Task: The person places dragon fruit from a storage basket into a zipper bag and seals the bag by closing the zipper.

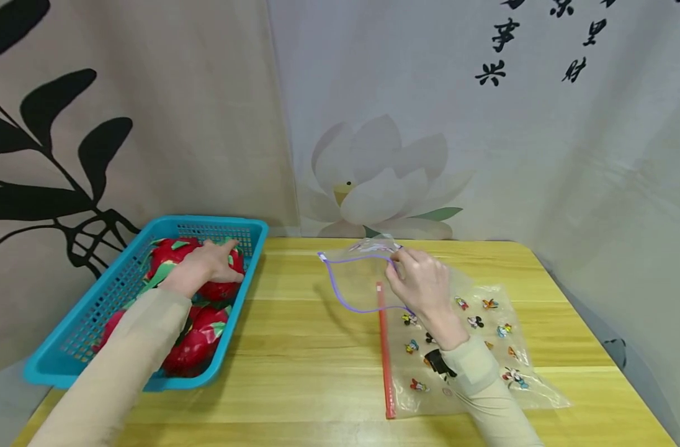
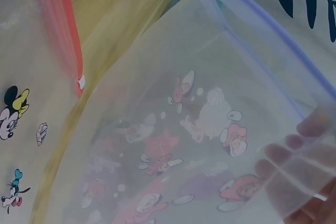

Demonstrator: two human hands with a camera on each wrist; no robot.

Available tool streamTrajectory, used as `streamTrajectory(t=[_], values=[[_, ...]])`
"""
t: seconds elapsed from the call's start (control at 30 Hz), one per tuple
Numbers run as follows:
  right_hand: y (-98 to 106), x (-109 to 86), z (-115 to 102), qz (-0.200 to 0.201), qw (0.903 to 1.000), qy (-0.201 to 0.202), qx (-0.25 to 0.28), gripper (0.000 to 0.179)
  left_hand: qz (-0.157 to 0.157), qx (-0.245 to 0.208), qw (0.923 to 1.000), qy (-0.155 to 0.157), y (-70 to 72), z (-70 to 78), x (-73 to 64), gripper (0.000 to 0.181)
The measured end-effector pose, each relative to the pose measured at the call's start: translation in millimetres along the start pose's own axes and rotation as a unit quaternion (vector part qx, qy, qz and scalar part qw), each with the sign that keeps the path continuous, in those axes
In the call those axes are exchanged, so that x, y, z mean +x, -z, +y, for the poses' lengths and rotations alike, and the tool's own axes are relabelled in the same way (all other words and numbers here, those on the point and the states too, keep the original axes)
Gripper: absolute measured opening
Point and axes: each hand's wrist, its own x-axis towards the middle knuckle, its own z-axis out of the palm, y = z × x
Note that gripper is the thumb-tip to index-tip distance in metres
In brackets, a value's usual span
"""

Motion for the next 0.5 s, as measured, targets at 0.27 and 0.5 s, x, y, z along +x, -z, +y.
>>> streamTrajectory(t=[0.27, 0.5], values=[[0.6, 0.2, -1.1, 0.006, 1.0, 0.0, -0.006, 0.006, 0.025, -0.024, 0.9992, -0.019, 1.3, -0.5, 0.1, 0.092], [-0.3, -0.5, -1.4, -0.002, 0.9999, -0.003, -0.01, 0.004, 0.07, -0.037, 0.9959, -0.044, -0.3, -5.0, -2.1, 0.086]])
